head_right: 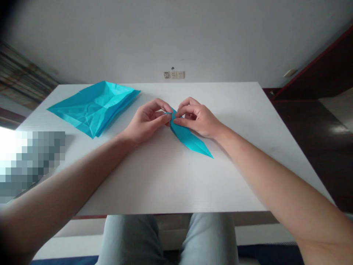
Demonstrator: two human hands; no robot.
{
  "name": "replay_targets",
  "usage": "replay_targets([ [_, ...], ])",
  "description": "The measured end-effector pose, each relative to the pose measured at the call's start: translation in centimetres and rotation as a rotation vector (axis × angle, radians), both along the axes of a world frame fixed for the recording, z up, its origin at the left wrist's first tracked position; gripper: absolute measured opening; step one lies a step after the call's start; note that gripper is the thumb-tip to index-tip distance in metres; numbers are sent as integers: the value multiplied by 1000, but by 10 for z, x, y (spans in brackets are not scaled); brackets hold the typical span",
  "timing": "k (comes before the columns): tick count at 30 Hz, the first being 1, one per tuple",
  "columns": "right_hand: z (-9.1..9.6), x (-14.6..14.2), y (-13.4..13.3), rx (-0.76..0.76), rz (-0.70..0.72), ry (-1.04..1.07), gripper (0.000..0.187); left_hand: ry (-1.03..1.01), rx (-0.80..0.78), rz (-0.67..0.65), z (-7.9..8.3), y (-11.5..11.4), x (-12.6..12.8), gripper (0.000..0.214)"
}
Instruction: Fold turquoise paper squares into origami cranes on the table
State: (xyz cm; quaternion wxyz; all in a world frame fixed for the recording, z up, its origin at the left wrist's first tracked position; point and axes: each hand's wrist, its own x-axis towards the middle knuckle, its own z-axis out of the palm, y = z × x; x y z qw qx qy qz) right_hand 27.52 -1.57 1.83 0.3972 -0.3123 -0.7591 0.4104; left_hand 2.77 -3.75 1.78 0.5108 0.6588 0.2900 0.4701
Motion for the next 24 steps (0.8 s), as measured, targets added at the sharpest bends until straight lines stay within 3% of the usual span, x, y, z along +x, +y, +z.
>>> replay_targets([
  [5,2,0,-1,10,-14,6,49,-14,-1,-24,1,0,-1,47],
  [14,3,0,-1,35,-38,16,48,-3,58,77,-4,1,-2,43],
  [24,1,-1,-1,50,-53,30,52,2,52,98,2,-1,-2,33],
])
